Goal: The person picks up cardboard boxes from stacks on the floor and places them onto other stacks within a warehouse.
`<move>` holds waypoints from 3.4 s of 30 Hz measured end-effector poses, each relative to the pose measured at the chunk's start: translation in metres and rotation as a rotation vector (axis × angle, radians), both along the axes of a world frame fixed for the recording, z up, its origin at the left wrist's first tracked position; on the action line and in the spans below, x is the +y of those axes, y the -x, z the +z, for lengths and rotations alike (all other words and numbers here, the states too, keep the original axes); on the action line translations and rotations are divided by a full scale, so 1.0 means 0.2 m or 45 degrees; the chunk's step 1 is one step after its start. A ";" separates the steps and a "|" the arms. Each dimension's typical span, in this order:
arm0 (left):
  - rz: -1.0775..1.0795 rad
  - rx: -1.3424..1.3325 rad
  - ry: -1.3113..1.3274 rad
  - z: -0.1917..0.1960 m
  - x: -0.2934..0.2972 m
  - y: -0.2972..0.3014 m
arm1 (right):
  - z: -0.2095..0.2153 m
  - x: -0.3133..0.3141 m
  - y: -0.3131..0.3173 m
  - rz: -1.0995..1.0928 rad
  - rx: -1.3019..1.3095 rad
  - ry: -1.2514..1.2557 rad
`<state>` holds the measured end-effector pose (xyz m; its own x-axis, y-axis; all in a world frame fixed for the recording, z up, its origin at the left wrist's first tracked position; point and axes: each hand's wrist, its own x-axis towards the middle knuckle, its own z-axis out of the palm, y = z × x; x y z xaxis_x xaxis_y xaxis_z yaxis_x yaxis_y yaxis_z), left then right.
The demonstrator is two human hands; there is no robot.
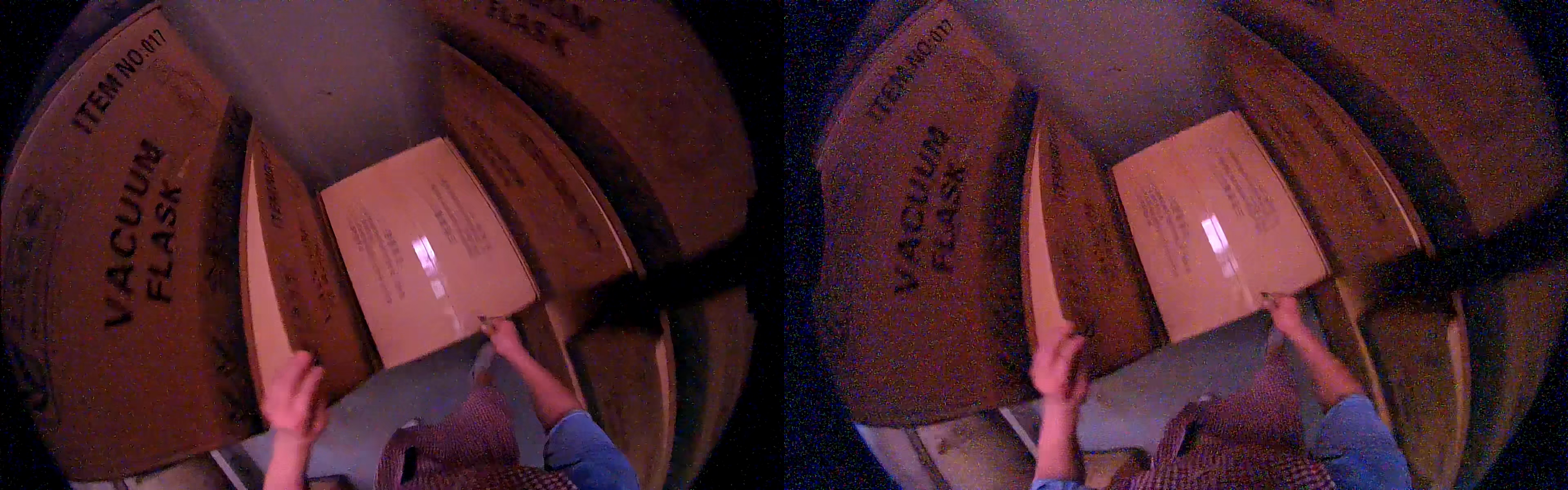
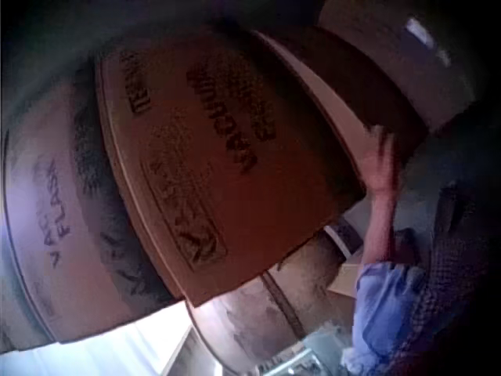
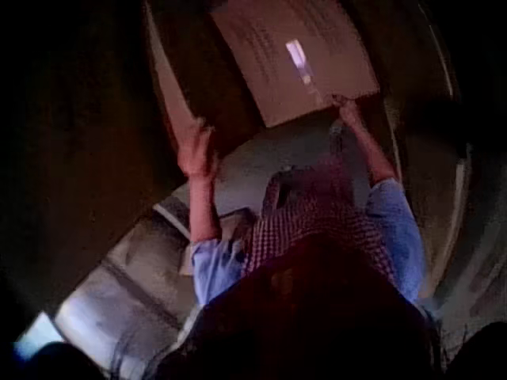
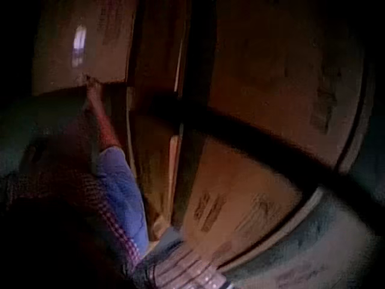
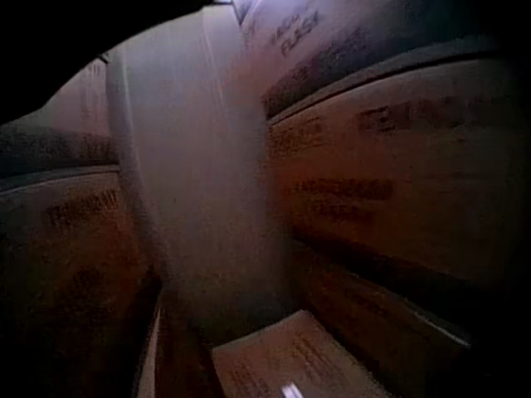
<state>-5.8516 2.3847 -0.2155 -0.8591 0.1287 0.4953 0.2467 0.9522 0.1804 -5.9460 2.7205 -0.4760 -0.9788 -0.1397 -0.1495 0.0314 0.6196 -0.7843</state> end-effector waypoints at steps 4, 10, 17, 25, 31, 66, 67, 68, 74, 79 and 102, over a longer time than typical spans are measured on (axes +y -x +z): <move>0.593 -0.305 0.056 0.07 -0.09 0.33 | -0.20 -0.19 0.61 0.221 -0.196 -0.288; 0.727 -0.717 -0.090 0.03 -0.12 0.52 | -0.41 -0.49 1.29 0.359 -0.255 -0.342; 0.814 -0.763 0.009 -0.02 -0.10 0.58 | -0.80 -0.91 2.04 0.353 0.214 -0.140; 0.823 -0.821 0.128 0.02 -0.06 0.68 | -1.00 -1.19 2.77 0.742 0.461 -0.638; 0.854 -0.862 0.098 0.04 -0.02 0.72 | -0.82 -1.23 3.01 0.759 0.204 -0.724; 0.042 -0.179 -0.343 -0.96 -0.96 2.16 | -0.11 -0.84 1.48 0.390 0.792 -0.135; 0.024 -0.197 -0.393 -0.95 -0.97 2.22 | -0.09 -0.85 1.54 0.375 0.750 -0.128; 0.015 -0.205 -0.397 -1.02 -0.99 2.17 | -0.12 -0.85 1.53 0.367 0.702 -0.107; 0.140 -0.496 -0.576 -1.38 -0.89 2.37 | -0.33 -0.79 1.56 0.332 0.623 -0.143; 0.239 -0.440 -0.203 -1.72 -1.04 2.90 | -0.58 -0.69 1.51 0.203 0.493 -0.015; 0.111 -1.119 -0.008 -1.89 -1.01 3.08 | -0.95 -0.75 1.20 -1.823 0.335 1.367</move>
